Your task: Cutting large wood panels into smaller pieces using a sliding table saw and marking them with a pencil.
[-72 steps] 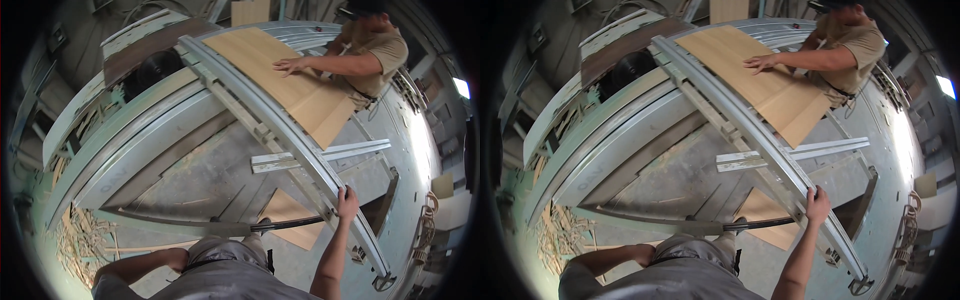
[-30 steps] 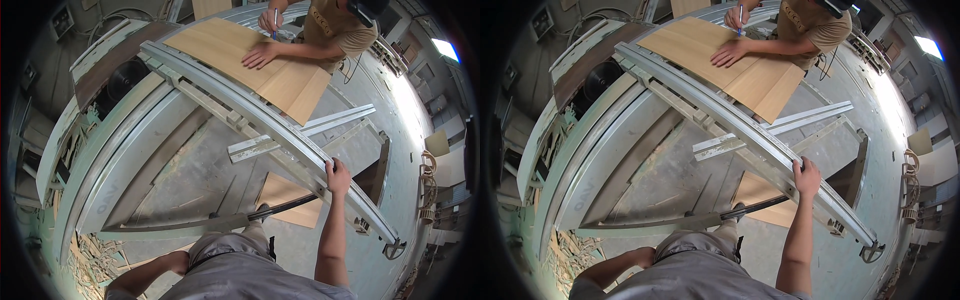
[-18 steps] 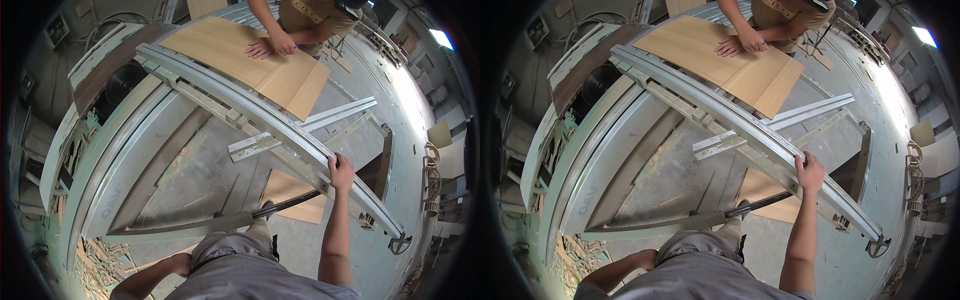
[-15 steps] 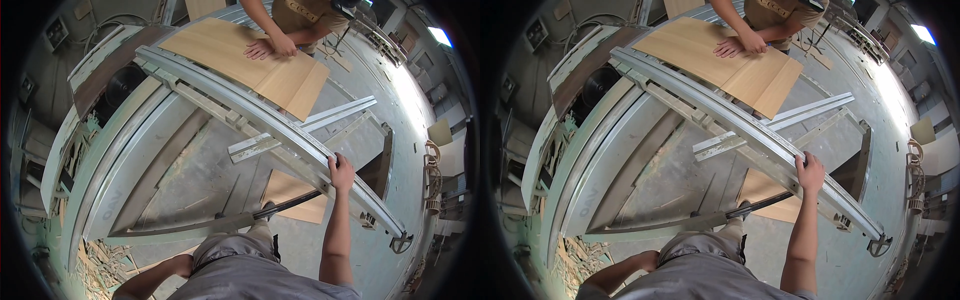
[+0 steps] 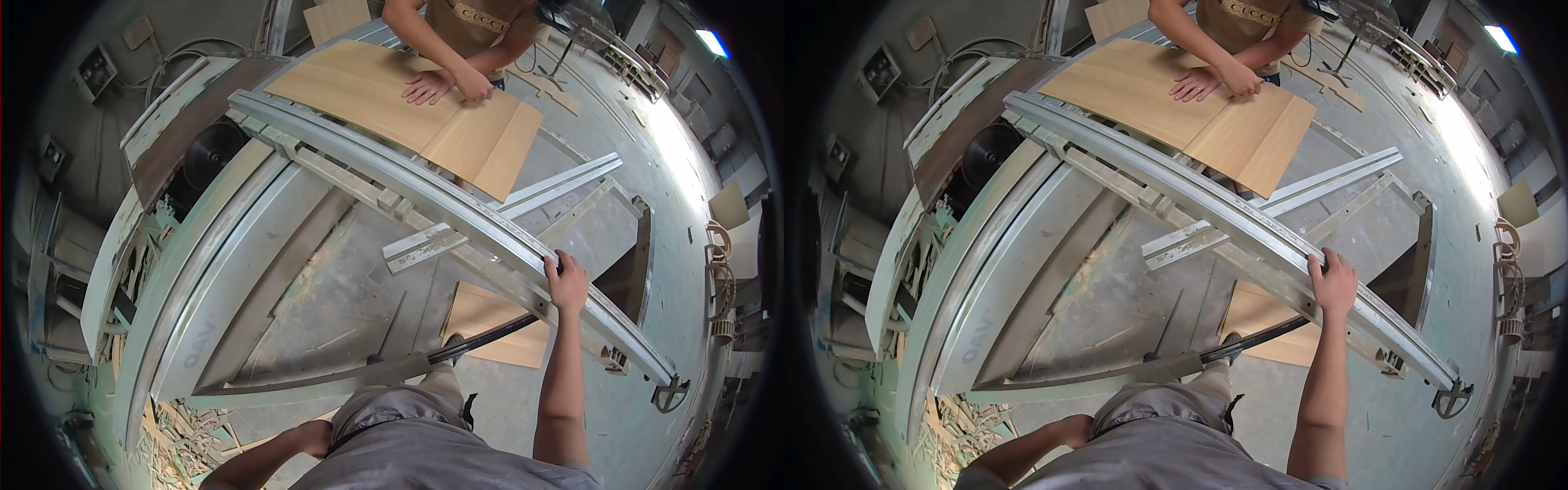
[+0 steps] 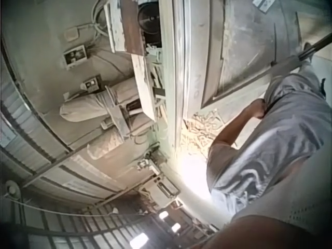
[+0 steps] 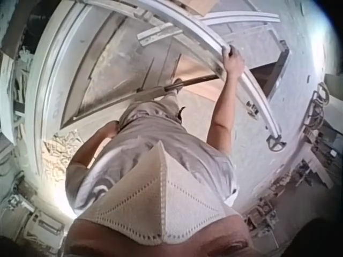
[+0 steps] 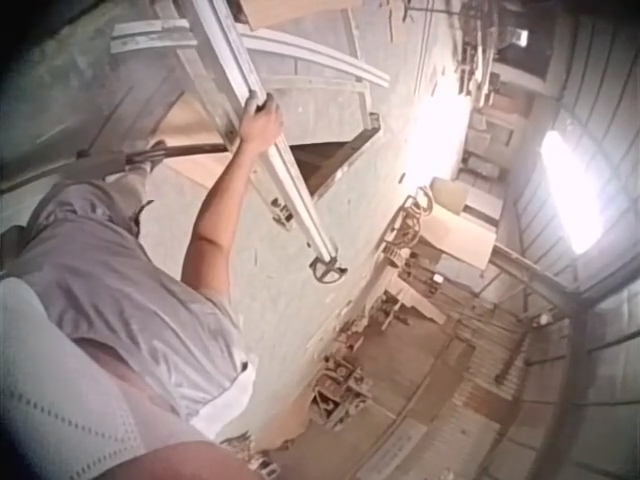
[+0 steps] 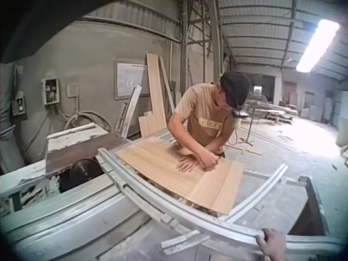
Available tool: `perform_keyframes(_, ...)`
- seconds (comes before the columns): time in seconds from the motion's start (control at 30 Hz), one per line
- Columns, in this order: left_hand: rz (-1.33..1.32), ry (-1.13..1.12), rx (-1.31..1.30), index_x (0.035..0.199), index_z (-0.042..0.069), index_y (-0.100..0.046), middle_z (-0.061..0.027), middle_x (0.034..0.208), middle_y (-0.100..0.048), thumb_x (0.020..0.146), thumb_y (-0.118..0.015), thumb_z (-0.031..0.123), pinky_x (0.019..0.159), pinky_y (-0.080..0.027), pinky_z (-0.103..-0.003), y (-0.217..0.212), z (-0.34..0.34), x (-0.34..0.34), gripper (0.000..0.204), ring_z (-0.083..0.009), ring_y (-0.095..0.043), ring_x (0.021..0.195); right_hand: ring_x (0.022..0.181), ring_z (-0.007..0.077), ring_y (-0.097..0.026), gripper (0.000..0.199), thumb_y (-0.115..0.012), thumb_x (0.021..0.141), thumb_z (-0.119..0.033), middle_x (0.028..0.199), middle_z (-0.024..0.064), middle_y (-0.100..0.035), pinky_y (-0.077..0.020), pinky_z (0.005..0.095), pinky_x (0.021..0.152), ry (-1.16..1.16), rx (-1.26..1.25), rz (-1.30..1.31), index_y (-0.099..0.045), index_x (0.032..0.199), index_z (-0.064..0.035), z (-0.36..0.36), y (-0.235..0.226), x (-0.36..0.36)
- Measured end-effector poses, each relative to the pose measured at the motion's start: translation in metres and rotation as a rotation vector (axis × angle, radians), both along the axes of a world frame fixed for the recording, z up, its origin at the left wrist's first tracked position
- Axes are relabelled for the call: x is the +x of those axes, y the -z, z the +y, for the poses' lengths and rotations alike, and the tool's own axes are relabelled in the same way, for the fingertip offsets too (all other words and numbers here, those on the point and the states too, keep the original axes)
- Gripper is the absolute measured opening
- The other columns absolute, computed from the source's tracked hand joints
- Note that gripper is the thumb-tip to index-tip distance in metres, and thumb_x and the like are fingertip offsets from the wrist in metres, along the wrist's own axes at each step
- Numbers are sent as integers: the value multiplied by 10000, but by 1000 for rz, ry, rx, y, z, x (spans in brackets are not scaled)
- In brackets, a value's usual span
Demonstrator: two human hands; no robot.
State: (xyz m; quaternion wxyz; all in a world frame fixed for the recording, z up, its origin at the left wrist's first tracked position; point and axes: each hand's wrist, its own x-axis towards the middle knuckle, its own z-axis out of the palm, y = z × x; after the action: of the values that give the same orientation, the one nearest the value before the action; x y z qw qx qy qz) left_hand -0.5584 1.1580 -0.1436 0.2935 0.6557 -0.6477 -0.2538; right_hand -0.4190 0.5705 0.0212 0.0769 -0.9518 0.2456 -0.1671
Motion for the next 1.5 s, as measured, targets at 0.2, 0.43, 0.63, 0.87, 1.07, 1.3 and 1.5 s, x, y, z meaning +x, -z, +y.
perform_keyframes(0.2, 78, -58, 35, 546, 100, -553, -93, 608, -566, 564, -645, 297, 548, -477, -425, 5, 8, -5, 218, -322, -581, 601, 813, 288, -582, 395, -536, 830, -412, 841, 111, -623, -422, 387, 779, 11, 11, 4, -626, 1020, -78, 3, -3, 1)
perform_keyframes(0.43, 168, -33, 453, 880, 59, -640, -190, 890, -624, 719, -569, 273, 756, -483, -430, -20, 7, -5, 277, -367, -587, 824, 835, 297, -583, 410, -526, 838, -422, 871, 124, -624, -426, 400, 787, -10, -13, -2, -623, 1035, -76, 5, 2, 6)
perform_keyframes(0.63, 58, 170, 577, 904, 50, -641, -204, 919, -619, 736, -561, 293, 766, -484, -418, -14, -7, 0, 306, -370, -586, 841, 791, 324, -594, 382, -545, 832, -392, 855, 149, -626, -461, 416, 714, 20, 0, 15, -632, 1009, -65, -6, -9, -11)
perform_keyframes(0.87, 115, -109, 171, 624, 91, -584, -107, 702, -606, 526, -649, 252, 640, -492, -409, 2, 4, -7, 199, -319, -602, 696, 808, 290, -581, 407, -523, 831, -428, 833, 110, -613, -420, 390, 773, 7, 57, 53, -623, 1033, -89, 1, -3, 2)
perform_keyframes(1.07, 179, -136, 272, 709, 86, -595, -114, 759, -616, 535, -643, 239, 675, -496, -407, -6, -1, -1, 237, -319, -605, 744, 811, 283, -577, 411, -525, 831, -434, 811, 103, -605, -412, 390, 779, 13, 47, 33, -624, 1026, -86, 0, -3, 1)
perform_keyframes(1.3, 296, -206, 336, 786, 76, -622, -135, 803, -628, 572, -633, 244, 702, -501, -415, -34, -15, 9, 272, -339, -604, 767, 810, 288, -576, 413, -525, 833, -429, 822, 109, -609, -411, 385, 779, 7, 23, 25, -624, 1033, -81, -2, -1, -2)
perform_keyframes(1.5, 231, -174, 308, 797, 76, -627, -143, 809, -630, 583, -627, 236, 700, -501, -416, -19, -5, 3, 268, -345, -603, 775, 809, 293, -577, 413, -525, 833, -426, 825, 114, -612, -413, 384, 772, -2, 17, 19, -628, 1033, -79, -1, -2, 0)
